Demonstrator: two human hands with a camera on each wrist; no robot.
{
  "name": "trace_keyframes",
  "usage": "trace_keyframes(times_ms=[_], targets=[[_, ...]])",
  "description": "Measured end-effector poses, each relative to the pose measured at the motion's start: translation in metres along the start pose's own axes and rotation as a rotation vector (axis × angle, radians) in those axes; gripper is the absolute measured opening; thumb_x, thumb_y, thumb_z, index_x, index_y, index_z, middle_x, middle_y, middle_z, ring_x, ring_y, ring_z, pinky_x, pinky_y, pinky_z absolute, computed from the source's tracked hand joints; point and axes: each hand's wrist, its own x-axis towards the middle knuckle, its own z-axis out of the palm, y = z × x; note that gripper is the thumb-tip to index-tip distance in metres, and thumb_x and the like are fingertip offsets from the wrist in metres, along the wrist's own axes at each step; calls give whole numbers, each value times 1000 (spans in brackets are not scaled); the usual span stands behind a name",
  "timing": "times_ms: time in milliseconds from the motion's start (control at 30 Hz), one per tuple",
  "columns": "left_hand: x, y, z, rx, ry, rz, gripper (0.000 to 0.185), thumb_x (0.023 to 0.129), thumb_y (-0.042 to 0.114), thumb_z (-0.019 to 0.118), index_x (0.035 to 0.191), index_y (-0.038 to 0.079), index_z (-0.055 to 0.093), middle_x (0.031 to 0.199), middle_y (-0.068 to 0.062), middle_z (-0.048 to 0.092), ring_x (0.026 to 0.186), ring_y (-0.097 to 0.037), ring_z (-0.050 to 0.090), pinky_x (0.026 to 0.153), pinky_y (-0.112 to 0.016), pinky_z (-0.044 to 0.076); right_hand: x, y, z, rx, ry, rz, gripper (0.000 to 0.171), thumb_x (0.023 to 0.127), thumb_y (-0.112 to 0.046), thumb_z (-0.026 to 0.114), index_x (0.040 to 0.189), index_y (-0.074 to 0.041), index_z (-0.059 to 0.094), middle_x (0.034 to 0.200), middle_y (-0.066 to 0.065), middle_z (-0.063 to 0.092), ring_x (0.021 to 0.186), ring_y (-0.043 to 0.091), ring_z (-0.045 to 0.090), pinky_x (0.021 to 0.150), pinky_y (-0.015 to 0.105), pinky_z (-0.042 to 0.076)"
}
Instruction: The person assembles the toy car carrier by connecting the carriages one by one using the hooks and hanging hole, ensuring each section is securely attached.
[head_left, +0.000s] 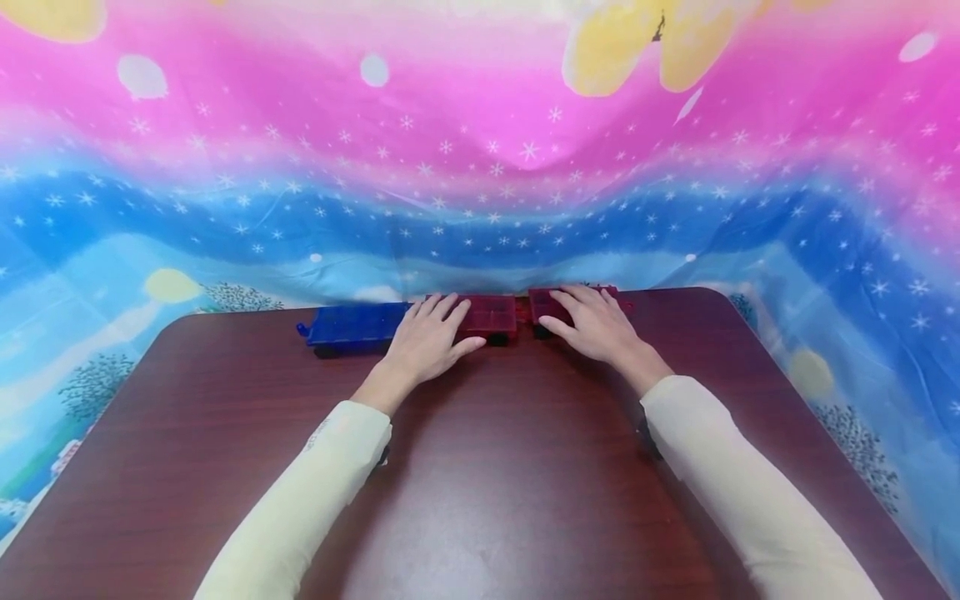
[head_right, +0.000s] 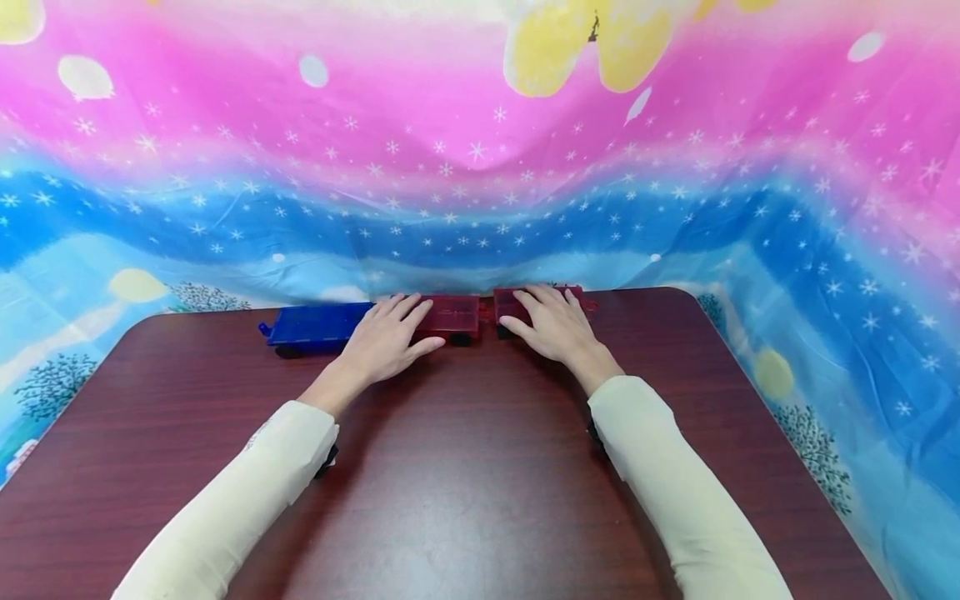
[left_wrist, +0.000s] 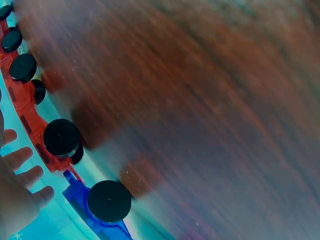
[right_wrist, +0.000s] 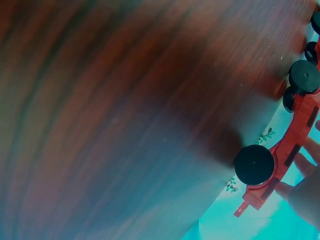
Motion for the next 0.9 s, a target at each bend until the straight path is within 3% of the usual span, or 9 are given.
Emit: trace_keyframes(times_ms=[333,900], targets=[[4,5,7,-34,-64,22,80,87,73,29,150,24,24,156,-6,24,145,-32,17,116,-53,14,7,-3,3,-36,-24,0,76,88,-70,32,146,-20,34,153,9,30,142,31,22,113,59,14],[17,8,12,-14,-72,41,82,84,76,28,151,32,10,158,-5,15,146,-31,9,116,-54,10,17,-4,9,-53,-69,12,78,88,-72,28,149,-24,27,157,6,21,146,29,11,114,60,7]])
